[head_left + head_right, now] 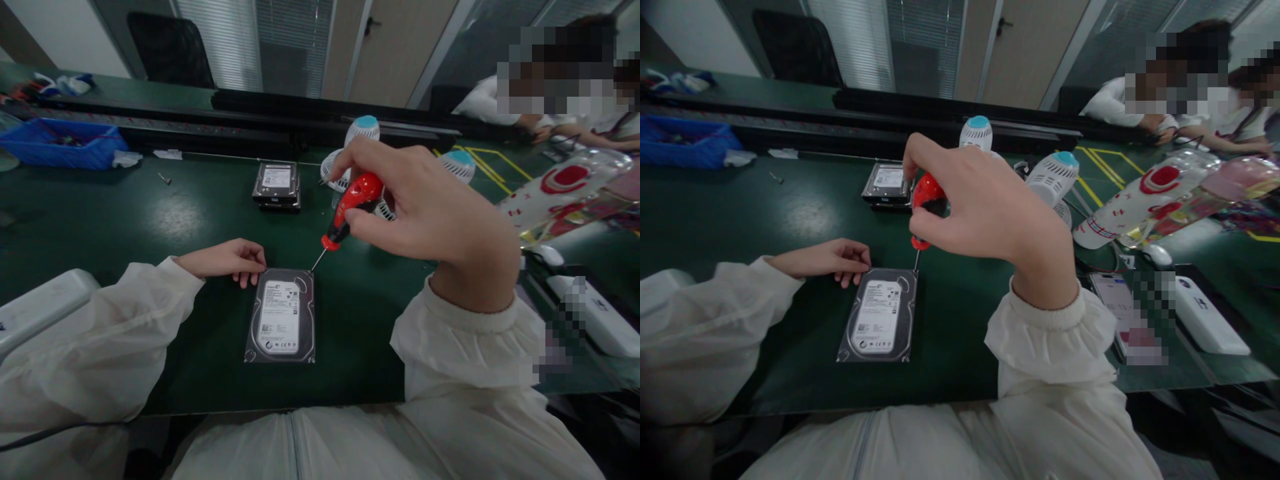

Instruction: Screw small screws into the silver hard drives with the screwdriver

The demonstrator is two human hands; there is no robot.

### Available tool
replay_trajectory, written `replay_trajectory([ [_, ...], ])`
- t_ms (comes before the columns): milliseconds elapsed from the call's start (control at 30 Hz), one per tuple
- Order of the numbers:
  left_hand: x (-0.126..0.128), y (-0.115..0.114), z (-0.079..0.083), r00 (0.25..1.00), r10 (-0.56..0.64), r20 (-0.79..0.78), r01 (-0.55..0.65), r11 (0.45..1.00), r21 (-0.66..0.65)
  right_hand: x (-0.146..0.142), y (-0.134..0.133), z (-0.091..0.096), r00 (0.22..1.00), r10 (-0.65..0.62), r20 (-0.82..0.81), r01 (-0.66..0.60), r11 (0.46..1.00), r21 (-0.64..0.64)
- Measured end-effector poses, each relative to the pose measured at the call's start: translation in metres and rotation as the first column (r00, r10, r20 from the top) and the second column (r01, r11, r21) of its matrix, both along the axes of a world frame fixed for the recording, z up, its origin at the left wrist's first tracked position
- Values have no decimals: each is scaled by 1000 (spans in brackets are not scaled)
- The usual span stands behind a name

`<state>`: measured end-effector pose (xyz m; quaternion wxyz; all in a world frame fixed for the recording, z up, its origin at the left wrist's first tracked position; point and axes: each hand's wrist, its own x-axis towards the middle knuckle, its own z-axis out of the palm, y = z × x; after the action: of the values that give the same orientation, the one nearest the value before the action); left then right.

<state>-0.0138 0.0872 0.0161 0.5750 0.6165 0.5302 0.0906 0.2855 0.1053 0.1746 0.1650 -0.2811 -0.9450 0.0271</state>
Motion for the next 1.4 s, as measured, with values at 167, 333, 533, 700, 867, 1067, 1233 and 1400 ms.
replay_trajectory([
  [167, 0, 0, 0, 1000, 0, 6, 0, 1000, 2, 1, 1, 1, 1000, 1, 2, -1, 1000, -26],
  [333, 1, -1, 0, 1000, -8, 4, 8, 1000, 12, 0, 1, 3, 998, 55, 23, -53, 996, -73],
  [533, 2, -1, 1, 1000, -2, 4, 2, 1000, 14, -2, 2, 2, 990, -143, 18, 142, 989, 40],
  [700, 1, 0, 0, 1000, -8, 4, 8, 1000, 16, 1, 2, 1, 1000, 8, 25, -8, 1000, -1],
  [867, 2, -1, 2, 1000, -5, -4, 5, 1000, 14, -3, 2, 0, 996, -84, 39, 82, 996, 47],
  [1067, 0, -1, 1, 1000, -8, 0, 8, 1000, 7, -4, 0, -3, 1000, -12, -4, 12, 998, 64],
  [1233, 3, -2, 2, 1000, 3, 5, -3, 1000, 9, -6, 1, -5, 999, 33, -6, -33, 999, 32],
  [1400, 5, -2, 4, 1000, 0, 8, 0, 1000, 12, -11, 4, -10, 1000, 16, 19, -17, 998, 55],
])
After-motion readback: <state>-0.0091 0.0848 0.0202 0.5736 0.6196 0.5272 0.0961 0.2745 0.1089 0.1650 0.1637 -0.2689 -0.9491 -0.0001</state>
